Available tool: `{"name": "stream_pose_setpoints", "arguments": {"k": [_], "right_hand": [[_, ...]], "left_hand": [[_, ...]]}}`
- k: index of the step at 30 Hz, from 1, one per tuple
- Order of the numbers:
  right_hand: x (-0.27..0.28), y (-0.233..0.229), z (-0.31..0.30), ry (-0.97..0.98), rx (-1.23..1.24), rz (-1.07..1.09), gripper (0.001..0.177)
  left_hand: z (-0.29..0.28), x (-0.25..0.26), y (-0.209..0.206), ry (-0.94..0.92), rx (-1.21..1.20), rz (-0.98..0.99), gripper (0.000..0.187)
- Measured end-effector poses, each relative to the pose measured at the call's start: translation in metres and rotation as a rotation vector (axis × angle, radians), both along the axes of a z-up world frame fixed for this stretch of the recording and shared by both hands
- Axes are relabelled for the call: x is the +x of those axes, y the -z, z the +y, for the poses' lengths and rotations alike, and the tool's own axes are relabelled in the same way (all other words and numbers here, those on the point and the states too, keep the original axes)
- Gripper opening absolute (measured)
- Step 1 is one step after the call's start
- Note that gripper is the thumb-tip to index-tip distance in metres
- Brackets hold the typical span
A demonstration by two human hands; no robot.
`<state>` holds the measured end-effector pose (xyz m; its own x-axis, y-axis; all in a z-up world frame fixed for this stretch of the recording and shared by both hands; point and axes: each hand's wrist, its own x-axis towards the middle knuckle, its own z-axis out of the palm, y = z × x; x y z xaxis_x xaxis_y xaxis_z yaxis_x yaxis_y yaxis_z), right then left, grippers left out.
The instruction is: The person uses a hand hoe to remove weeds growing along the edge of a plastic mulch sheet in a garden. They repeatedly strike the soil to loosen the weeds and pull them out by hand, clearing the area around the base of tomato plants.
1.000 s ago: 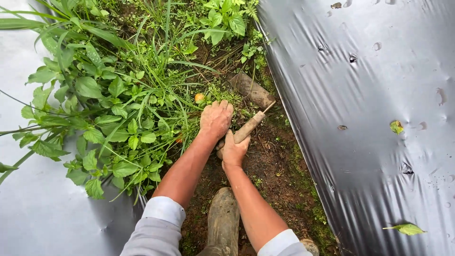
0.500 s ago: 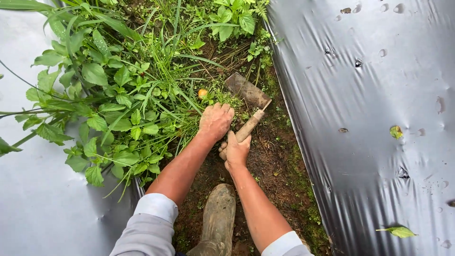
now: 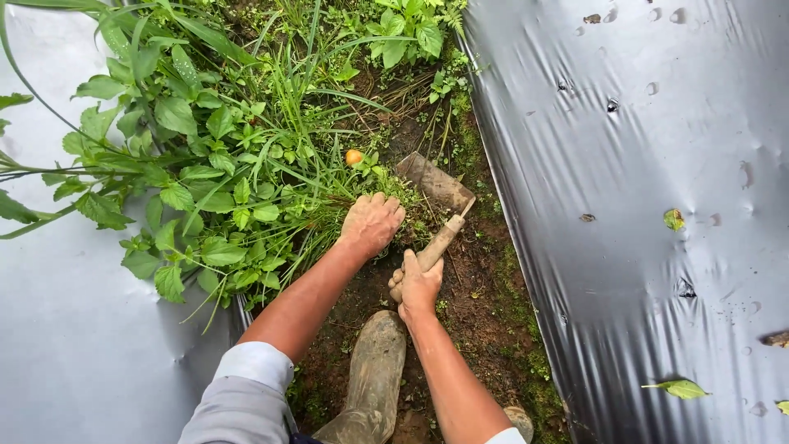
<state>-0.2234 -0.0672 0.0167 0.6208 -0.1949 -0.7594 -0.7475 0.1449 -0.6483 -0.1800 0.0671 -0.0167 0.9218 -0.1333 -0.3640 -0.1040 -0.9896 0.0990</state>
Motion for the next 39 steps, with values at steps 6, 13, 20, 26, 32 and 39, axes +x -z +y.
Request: {"name": "stream_pose_setpoints", "arguments": {"k": [6,13,20,26,32,39], "right_hand": [[-0.083,-0.023,-0.065,0.035,0.107,0.173,0.026],[-0.061,-0.012,-0.058,0.197,0.064,0.052,0.027],[0.013,-0.018,-0.043,-0.229,0.041,-0.102,0.024],[0.055,0.003,-0.02,-0.306,-0.013,-0.171,0.029],[0.002,0.004,-0.013,-0.133,-0.067,-0.014,0.041],[0.004,0.034,0.014,-0.035,-0.038,-0.054,0.037]], "left_hand": [[-0.004,-0.027,-0.014,0.187,-0.025,0.366,0.042],[-0.001,-0.062,0.005,0.221,0.053,0.383,0.03],[-0.002,-0.073,0.012,-0.14,0.055,0.289,0.024],[-0.003,-0.07,-0.01,-0.219,-0.009,0.256,0.022],[-0.004,-0.068,-0.01,-0.242,-0.011,0.253,0.021],[0.003,-0.074,-0.01,-0.283,0.022,0.247,0.019]]}}
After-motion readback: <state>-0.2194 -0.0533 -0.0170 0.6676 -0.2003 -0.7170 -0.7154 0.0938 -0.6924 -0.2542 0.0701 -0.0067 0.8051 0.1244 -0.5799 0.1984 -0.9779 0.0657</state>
